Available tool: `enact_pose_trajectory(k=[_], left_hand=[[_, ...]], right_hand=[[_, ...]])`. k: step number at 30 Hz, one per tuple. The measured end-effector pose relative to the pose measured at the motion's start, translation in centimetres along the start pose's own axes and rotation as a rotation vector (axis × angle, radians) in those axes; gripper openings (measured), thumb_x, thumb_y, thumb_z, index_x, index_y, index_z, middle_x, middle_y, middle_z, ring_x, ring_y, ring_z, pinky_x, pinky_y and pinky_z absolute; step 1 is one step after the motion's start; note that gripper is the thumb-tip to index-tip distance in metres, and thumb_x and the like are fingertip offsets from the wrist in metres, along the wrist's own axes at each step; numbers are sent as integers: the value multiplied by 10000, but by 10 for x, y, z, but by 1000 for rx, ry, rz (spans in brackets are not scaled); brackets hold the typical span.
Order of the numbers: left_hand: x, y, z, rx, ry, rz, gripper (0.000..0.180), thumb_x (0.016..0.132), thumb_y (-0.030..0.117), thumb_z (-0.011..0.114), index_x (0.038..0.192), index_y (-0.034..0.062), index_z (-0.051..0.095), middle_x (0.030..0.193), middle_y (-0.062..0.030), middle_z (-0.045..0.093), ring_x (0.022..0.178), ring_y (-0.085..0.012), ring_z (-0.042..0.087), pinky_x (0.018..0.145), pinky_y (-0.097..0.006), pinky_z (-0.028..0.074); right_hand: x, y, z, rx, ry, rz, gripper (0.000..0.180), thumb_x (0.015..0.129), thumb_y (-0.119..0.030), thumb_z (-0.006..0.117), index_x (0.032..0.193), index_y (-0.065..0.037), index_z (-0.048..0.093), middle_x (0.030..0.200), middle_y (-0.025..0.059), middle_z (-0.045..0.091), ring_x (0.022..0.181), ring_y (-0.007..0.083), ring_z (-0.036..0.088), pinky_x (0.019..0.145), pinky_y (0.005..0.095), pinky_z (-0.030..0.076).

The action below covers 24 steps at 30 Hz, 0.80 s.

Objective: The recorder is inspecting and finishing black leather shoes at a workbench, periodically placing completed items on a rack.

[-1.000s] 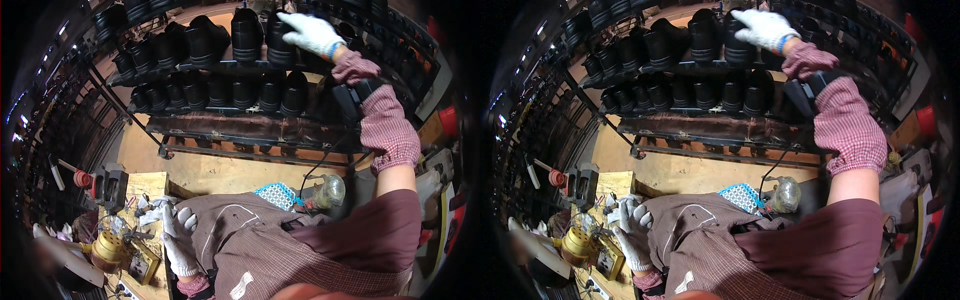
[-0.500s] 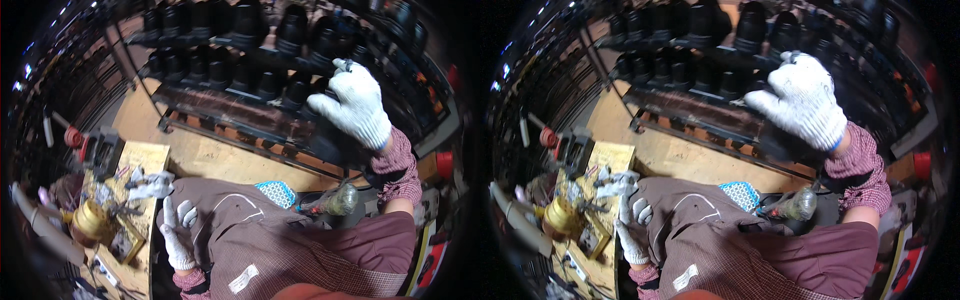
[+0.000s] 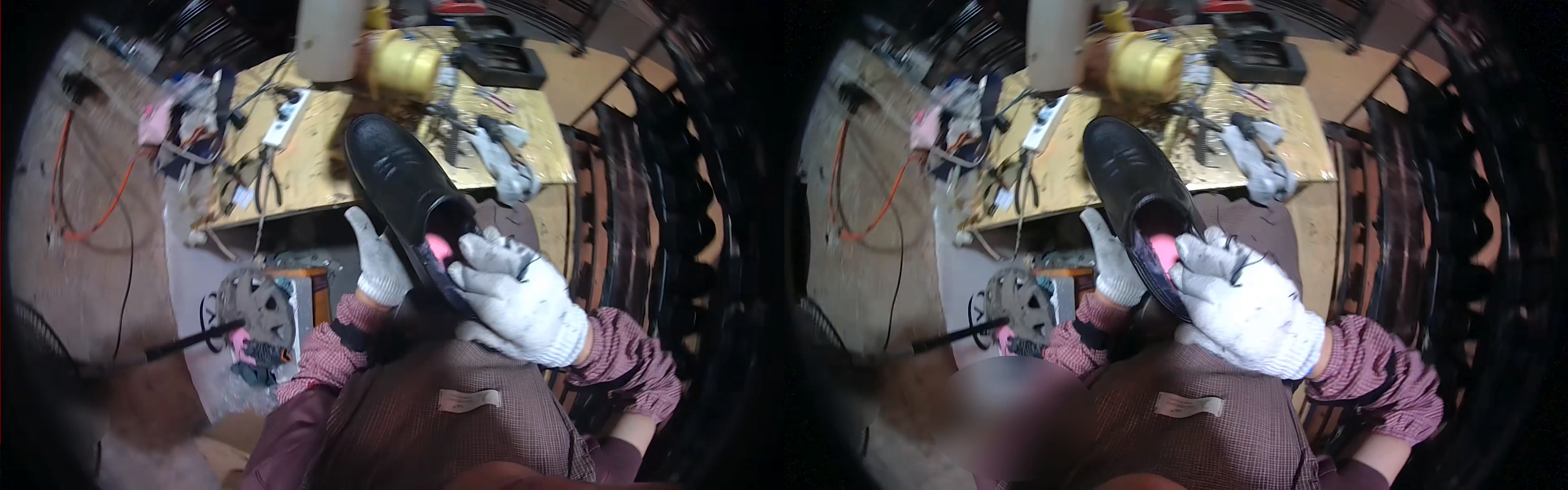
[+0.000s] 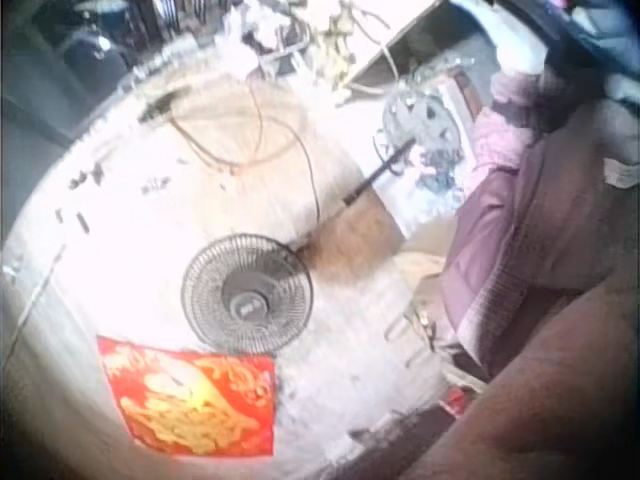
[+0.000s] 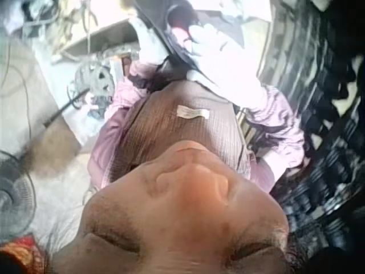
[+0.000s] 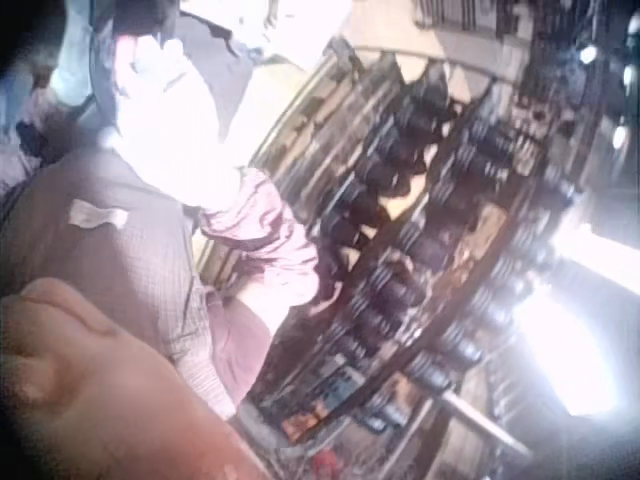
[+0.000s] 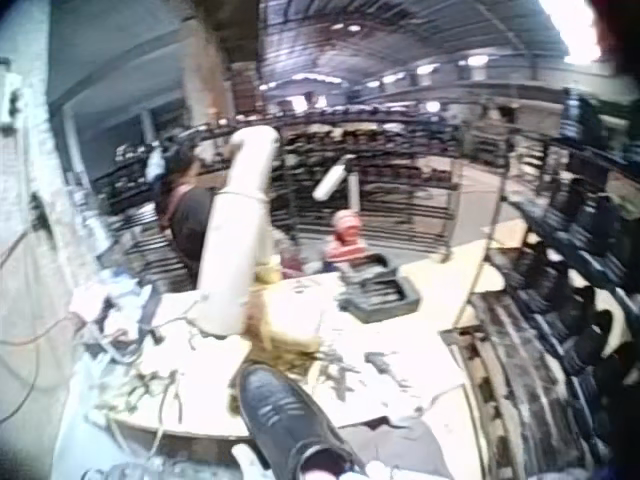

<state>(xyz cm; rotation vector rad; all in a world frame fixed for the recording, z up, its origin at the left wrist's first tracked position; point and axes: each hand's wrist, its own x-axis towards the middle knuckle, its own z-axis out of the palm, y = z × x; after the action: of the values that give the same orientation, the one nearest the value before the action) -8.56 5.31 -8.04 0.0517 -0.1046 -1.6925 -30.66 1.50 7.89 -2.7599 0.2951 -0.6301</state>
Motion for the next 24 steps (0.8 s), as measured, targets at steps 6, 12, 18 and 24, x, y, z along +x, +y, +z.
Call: enact_pose_trajectory(k=[6, 12, 18, 24], left_hand=[[27, 52, 15, 514, 469, 332, 951, 959, 830, 292, 1558, 101, 414, 1472, -125, 561, 1291, -325, 577, 1138, -451, 453], [52, 114, 26, 521, 493, 492, 832, 999, 754, 370, 1575, 156, 402, 1541, -84, 509, 1374, -316, 512, 1177, -477, 406], [66, 135, 16, 596, 468, 513, 804, 1008, 730, 389, 1560, 147, 426, 1525, -96, 527, 1366, -310, 518, 1168, -471, 412], [58, 140, -52, 1450, 344, 421, 571, 1125, 423, 284, 1588, 96, 348, 1550, -120, 469, 1368, -287, 496, 1188, -414, 392]], right_hand=[[17, 14, 19, -71, -87, 135, 642, 695, -245, 815, 1291, -48, 682, 1364, 183, 622, 1320, 410, 573, 1108, 541, 462], [-29, 34, 15, -175, 74, 349, 497, 877, -346, 753, 1276, -54, 711, 1363, 195, 640, 1322, 441, 569, 1100, 509, 457], [-88, 43, 31, -215, 73, 617, 459, 907, -336, 729, 1268, -53, 714, 1358, 190, 649, 1331, 440, 558, 1099, 506, 434], [-96, 45, 31, -237, 51, 704, 439, 917, -268, 743, 1304, -66, 689, 1379, 184, 642, 1359, 423, 538, 1097, 487, 439]])
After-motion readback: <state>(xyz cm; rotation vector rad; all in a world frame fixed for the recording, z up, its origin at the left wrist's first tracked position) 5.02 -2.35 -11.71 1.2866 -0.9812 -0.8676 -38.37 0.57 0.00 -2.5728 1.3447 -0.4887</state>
